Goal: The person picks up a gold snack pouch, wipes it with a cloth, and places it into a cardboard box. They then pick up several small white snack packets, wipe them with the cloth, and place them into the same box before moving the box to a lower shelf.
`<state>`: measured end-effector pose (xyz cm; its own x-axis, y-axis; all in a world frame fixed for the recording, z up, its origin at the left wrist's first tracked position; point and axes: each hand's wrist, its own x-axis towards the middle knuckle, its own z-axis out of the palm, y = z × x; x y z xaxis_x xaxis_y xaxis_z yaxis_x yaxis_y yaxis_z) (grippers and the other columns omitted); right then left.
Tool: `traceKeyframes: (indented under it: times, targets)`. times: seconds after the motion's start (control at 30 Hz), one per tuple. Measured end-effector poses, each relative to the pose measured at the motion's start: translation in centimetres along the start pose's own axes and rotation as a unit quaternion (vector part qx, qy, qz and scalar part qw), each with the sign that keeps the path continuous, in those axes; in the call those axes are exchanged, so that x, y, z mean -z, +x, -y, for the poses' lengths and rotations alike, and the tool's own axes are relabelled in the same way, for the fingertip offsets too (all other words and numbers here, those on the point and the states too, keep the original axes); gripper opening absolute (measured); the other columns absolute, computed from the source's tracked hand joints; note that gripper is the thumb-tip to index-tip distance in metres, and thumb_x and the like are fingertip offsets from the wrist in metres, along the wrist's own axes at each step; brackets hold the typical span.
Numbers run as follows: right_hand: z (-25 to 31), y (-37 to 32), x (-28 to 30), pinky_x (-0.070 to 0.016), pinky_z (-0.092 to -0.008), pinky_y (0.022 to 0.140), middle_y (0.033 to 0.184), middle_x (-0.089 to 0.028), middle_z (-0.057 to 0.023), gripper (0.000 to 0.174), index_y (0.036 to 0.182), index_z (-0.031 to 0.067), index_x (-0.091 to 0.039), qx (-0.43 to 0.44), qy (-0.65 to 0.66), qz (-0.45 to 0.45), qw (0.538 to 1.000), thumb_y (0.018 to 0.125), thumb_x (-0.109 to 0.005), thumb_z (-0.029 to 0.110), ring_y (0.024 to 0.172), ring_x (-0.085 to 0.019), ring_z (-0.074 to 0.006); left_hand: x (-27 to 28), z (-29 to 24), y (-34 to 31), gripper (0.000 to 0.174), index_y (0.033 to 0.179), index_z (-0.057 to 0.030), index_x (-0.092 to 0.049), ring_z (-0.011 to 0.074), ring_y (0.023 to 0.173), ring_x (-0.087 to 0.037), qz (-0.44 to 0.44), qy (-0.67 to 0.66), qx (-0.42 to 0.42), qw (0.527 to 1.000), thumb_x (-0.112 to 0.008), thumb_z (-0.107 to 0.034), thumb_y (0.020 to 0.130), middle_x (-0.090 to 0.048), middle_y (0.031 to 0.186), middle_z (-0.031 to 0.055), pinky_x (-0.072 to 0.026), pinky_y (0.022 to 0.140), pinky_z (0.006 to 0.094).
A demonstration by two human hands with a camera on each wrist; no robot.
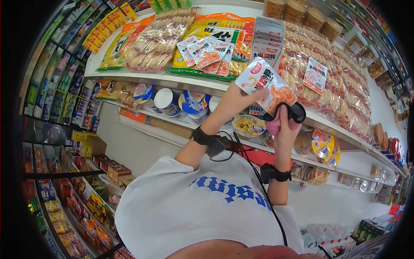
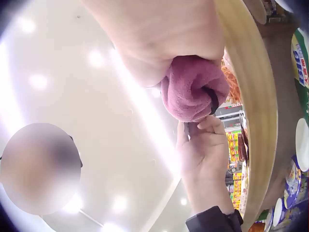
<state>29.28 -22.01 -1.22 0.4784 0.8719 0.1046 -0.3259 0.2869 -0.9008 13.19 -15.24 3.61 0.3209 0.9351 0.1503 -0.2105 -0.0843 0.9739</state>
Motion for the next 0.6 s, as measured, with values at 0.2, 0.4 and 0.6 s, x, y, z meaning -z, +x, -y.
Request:
traceKeyframes:
  times: [0.2, 0.4, 0.6]
  targets:
    - [1.4, -0.3, -0.3, -0.0481, -0.0259, 0.088, 0.109, -0.068, -0.0051, 0.027, 0.115, 0.0001, -0.063, 0.049, -0.049, 0.027, 0.997, 0.093, -0.072, 0.014, 0.098, -0.062, -0.0105, -0.7, -1.5, -1.2, 0.032, 0.114, 0.0029, -0.065, 0.011, 0.089, -0.068, -0.046, -0.025, -0.048, 0.997, -0.076, -0.01, 0.087, -0.072, 0.105, 0.0067, -0.057, 0.075, 0.0268]
    - [1.9, -1.3, -0.1, -0.0469, -0.0275, 0.091, 0.11, -0.067, -0.0054, 0.028, 0.116, 0.0009, -0.062, 0.082, -0.123, 0.052, 0.988, 0.093, -0.072, 0.014, 0.101, -0.061, -0.0118, 0.6, -3.0, -1.4, 0.035, 0.117, 0.0043, -0.062, 0.0128, 0.095, -0.066, -0.042, 0.02, -0.148, 0.988, -0.076, -0.003, 0.086, -0.07, 0.11, 0.0088, -0.0559, 0.081, 0.0287]
    - [2.1, -0.1, 2.0, -0.0467, -0.0276, 0.091, 0.112, -0.066, -0.0054, 0.027, 0.116, 0.0012, -0.062, 0.053, -0.103, 0.001, 0.993, 0.095, -0.069, 0.017, 0.102, -0.061, -0.0121, 9.2, -4.1, 2.9, 0.04, 0.121, 0.0052, -0.057, 0.0129, 0.092, -0.064, -0.327, 0.035, -0.221, 0.918, -0.074, -0.008, 0.088, -0.067, 0.107, 0.0089, -0.0526, 0.081, 0.028]
